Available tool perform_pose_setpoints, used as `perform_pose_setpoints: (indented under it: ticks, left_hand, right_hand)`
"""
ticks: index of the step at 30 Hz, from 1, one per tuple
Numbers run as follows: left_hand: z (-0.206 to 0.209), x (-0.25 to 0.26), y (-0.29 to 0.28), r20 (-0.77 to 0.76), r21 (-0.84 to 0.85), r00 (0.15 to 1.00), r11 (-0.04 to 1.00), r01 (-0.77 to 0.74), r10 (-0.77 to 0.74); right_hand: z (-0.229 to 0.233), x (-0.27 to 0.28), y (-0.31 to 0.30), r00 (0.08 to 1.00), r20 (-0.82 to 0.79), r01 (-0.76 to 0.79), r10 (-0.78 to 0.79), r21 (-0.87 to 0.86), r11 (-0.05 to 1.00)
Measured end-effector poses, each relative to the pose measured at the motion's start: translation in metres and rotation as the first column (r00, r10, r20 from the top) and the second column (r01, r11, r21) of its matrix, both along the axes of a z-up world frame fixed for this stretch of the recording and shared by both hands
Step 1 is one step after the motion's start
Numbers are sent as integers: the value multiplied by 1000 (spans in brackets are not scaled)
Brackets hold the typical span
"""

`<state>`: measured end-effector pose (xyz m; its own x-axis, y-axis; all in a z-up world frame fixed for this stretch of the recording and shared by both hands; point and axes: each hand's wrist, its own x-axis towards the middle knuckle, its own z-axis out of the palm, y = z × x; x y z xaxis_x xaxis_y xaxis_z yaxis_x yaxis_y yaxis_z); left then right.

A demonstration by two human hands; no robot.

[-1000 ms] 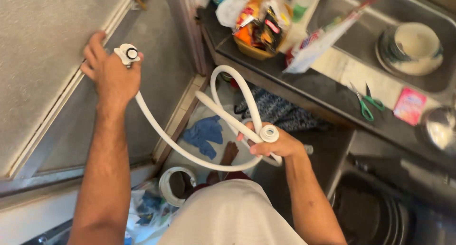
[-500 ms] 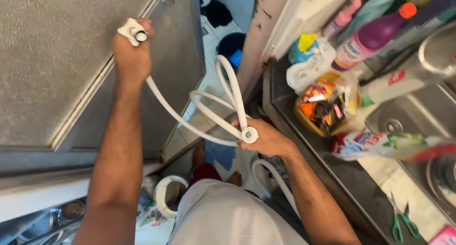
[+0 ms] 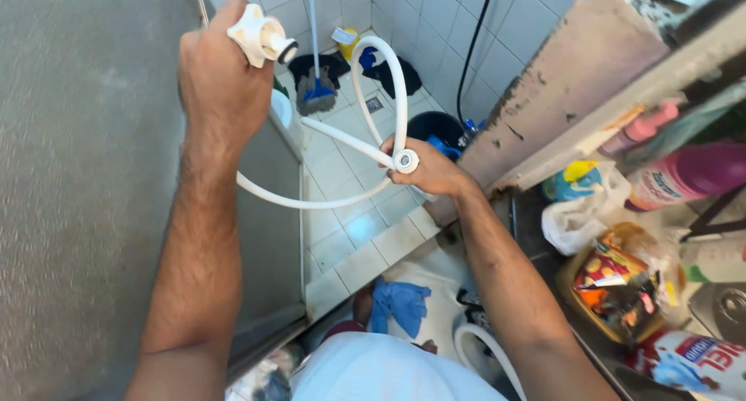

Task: Connecting the water inlet hose to a washing machine and a water source in a bathroom.

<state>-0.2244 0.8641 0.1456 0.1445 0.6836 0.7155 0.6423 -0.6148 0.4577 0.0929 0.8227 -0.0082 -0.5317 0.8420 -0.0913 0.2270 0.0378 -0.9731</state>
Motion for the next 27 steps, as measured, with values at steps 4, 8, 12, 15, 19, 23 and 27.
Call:
perform_pose_setpoints:
  ticks: [4,8,12,15,19,23,27]
  left_hand:
    - [3,-7,27,-84,-19,996,999,-31,29]
    - [-17,-12,50,-63,-131,996,990,55,-64]
    - [-89,-20,97,19,-372,998,926,66,-63]
    - [-147,-30,145,-46,-537,994,836,-111,102]
    - [-225,-43,197,-74,-800,895,510,-316,439]
    - [-252,8,136,200,-717,970,695,47,140]
    - [-217,80,47,432,-568,774,527,632,-463]
  right_hand:
    - [-1,-24,26,1000,-17,25,-24,24,999]
    - [5,-37,33,997,-41,64,-66,-33,997]
    - [8,-46,37,992,21,127,-128,41,991]
    - [11,-59,51,968,96,198,-230,267,943]
    - [-2,-65,78,710,34,649,-703,355,673]
    - [28,-51,77,618,15,748,-786,297,594]
    - [68,-42,55,564,-355,778,-746,-74,624]
